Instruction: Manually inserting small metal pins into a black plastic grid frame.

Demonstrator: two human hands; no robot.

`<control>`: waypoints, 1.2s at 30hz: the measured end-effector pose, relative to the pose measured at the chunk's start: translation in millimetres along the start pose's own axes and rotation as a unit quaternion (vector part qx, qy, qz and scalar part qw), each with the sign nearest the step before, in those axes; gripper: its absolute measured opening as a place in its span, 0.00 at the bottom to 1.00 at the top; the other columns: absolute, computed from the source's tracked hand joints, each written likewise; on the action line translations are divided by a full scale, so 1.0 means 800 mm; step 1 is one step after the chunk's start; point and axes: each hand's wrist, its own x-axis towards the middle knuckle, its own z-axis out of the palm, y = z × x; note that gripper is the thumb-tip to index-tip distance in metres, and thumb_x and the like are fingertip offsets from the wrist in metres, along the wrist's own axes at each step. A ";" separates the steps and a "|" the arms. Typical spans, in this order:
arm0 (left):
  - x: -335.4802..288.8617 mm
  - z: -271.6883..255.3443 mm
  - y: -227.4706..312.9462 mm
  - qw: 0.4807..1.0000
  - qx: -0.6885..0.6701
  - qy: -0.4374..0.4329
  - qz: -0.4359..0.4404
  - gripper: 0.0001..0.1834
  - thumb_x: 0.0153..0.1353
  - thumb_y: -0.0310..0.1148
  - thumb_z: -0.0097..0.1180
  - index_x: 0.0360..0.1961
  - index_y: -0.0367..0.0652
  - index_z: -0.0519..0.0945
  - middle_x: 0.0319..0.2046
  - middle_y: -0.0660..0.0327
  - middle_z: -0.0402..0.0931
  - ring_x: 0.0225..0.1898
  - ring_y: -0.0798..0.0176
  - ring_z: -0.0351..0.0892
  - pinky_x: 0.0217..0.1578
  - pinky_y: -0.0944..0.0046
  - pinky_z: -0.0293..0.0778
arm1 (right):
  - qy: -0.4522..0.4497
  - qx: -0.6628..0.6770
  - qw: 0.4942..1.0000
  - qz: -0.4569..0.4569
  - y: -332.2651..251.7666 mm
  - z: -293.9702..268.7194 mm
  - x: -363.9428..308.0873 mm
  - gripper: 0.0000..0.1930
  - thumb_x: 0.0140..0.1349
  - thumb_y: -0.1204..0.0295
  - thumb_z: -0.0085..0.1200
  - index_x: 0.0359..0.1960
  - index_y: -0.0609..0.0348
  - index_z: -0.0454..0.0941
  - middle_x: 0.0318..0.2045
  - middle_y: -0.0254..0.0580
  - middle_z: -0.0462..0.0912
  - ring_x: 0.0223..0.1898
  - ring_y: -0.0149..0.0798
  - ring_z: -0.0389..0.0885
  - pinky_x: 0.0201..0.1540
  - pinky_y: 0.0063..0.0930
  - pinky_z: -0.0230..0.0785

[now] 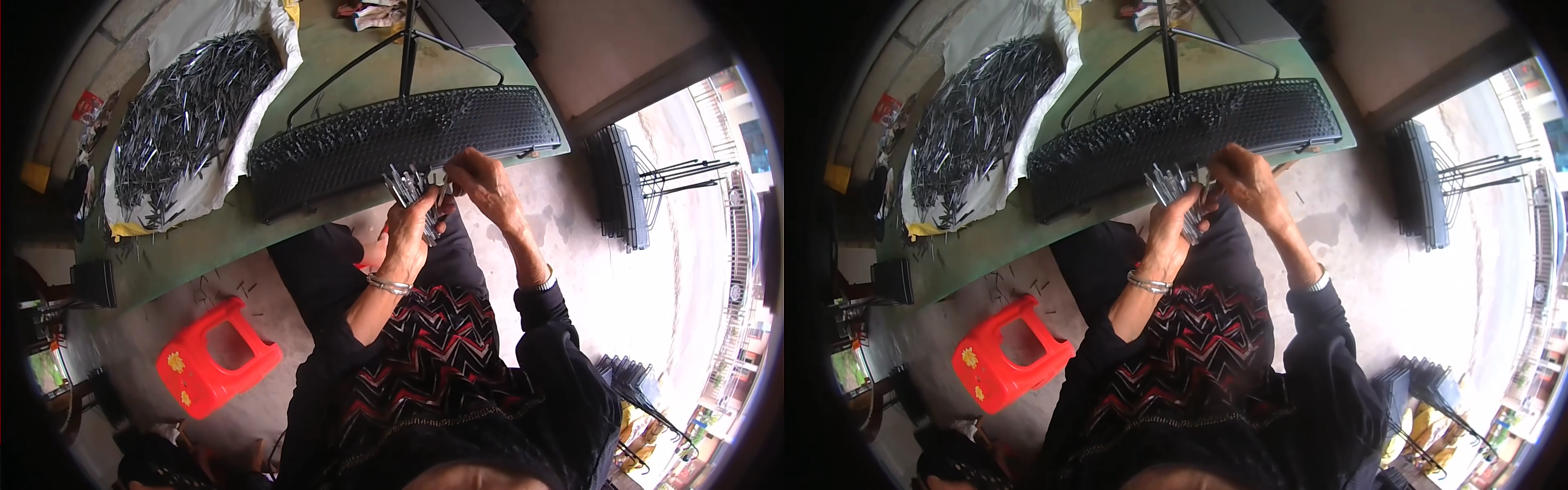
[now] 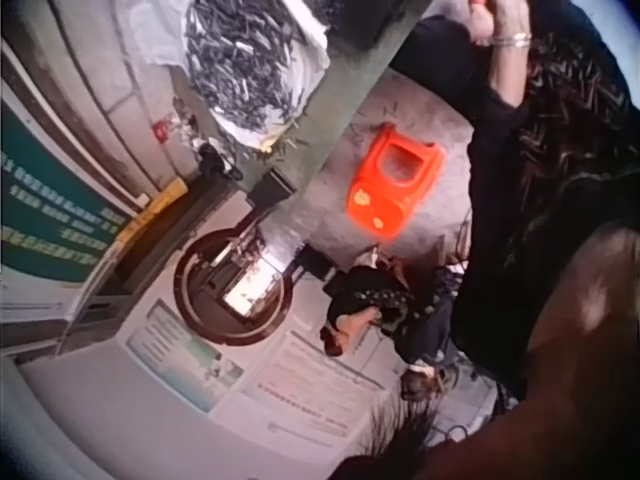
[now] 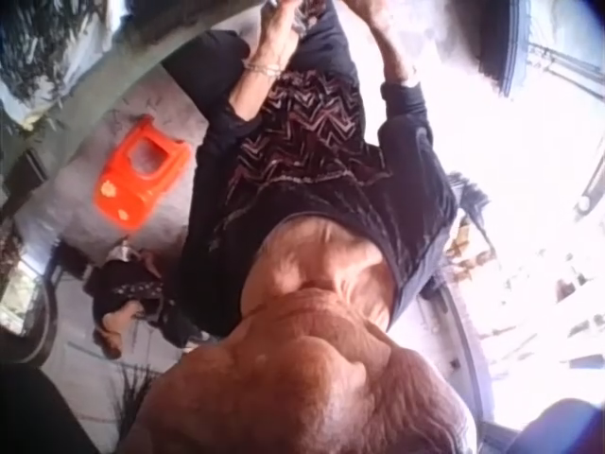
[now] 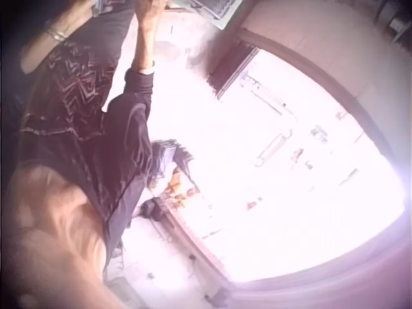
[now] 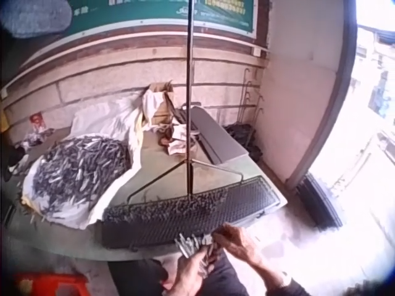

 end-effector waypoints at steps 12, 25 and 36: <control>0.012 0.010 -0.001 1.000 -0.005 -0.016 -0.025 0.11 0.61 0.37 0.60 0.39 0.42 0.77 0.26 0.61 0.77 0.27 0.66 0.78 0.22 0.68 0.71 | 0.371 -0.207 0.893 -0.149 0.052 -0.046 0.101 0.04 0.63 0.74 0.51 0.36 0.61 0.74 0.24 0.44 0.81 0.23 0.35 0.81 0.28 0.28 0.71; 0.025 0.011 0.001 0.998 -0.034 -0.019 -0.039 0.10 0.60 0.34 0.61 0.38 0.40 0.77 0.24 0.63 0.74 0.23 0.69 0.74 0.19 0.72 0.64 | 0.278 -0.359 0.889 -0.063 0.041 -0.035 0.093 0.06 0.59 0.68 0.54 0.37 0.51 0.78 0.31 0.46 0.76 0.33 0.50 0.79 0.36 0.41 0.71; 0.026 0.023 -0.001 1.000 0.014 -0.001 -0.028 0.11 0.60 0.34 0.60 0.41 0.42 0.77 0.31 0.58 0.80 0.31 0.64 0.81 0.23 0.67 0.72 | 0.069 -0.074 0.994 0.040 0.008 -0.028 0.015 0.06 0.61 0.75 0.52 0.35 0.66 0.77 0.27 0.38 0.80 0.27 0.28 0.77 0.31 0.26 0.70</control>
